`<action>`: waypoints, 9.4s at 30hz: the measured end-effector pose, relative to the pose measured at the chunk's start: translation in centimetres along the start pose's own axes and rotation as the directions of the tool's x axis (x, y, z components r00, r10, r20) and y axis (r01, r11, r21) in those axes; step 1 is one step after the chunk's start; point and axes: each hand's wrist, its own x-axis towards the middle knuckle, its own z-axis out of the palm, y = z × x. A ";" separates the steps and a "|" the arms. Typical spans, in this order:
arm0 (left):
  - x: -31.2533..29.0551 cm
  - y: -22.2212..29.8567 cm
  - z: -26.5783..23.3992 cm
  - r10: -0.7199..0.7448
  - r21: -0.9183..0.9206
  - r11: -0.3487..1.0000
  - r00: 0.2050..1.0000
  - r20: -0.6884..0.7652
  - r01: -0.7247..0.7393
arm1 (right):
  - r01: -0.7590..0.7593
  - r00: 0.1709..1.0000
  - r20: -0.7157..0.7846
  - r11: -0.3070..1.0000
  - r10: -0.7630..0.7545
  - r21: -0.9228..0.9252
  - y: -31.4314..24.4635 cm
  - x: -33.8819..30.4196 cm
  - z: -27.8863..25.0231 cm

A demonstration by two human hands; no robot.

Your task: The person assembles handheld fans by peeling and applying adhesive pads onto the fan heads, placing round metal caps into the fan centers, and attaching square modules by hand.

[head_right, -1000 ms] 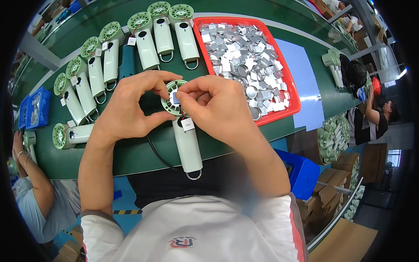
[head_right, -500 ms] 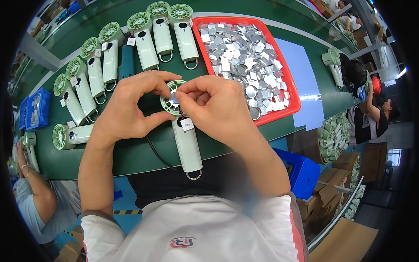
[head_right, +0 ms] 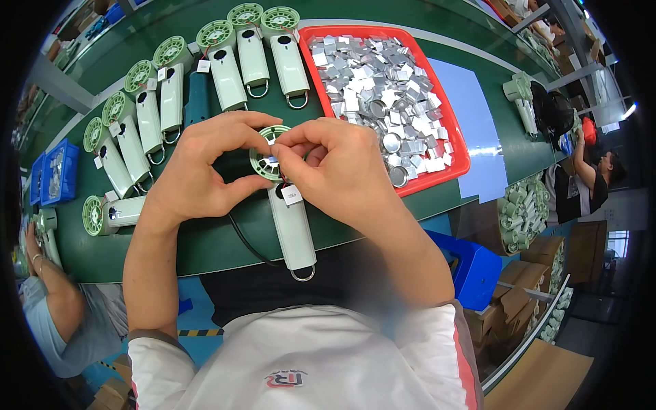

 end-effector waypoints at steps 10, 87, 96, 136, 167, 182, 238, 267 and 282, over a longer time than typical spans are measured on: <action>0.0 -0.1 0.0 -0.010 -0.002 1.000 1.000 0.008 0.010 | 0.030 0.999 -0.019 0.996 -0.031 -0.081 -0.3 -0.1 -0.1; 0.4 -0.2 -0.1 -0.049 -0.057 0.997 0.999 0.006 0.049 | 0.261 0.962 0.056 0.962 -0.266 0.080 1.6 -1.4 -1.3; 0.1 -0.2 -0.1 -0.065 -0.069 0.995 0.998 0.010 0.065 | 0.035 0.996 0.075 0.980 -0.051 0.193 0.8 -0.7 -0.9; 0.4 0.0 -0.1 -0.090 -0.041 0.995 0.996 0.031 0.091 | 0.326 0.918 -0.196 0.937 -0.345 -0.125 0.6 -4.5 0.3; 0.2 -0.2 0.8 -0.097 -0.061 0.994 0.995 -0.039 0.094 | -0.185 0.959 0.262 0.935 0.105 0.302 0.0 0.6 -2.3; 0.3 0.0 0.3 -0.010 -0.056 0.998 0.995 -0.100 0.005 | -0.032 0.983 0.182 0.975 -0.009 0.220 0.6 0.6 -1.9; 0.1 -0.7 0.5 0.034 -0.025 0.999 0.988 -0.151 -0.038 | 0.260 0.898 -0.295 0.934 -0.327 -0.246 0.6 -3.0 3.4; 0.3 -0.9 0.9 0.064 -0.112 0.990 0.983 -0.171 -0.084 | -0.015 0.984 -0.161 0.942 0.073 0.335 1.5 -3.5 3.7; 0.1 -1.2 0.8 0.096 -0.075 0.992 0.987 -0.130 -0.106 | 0.007 0.996 0.090 0.996 -0.016 0.092 1.1 -1.4 -0.3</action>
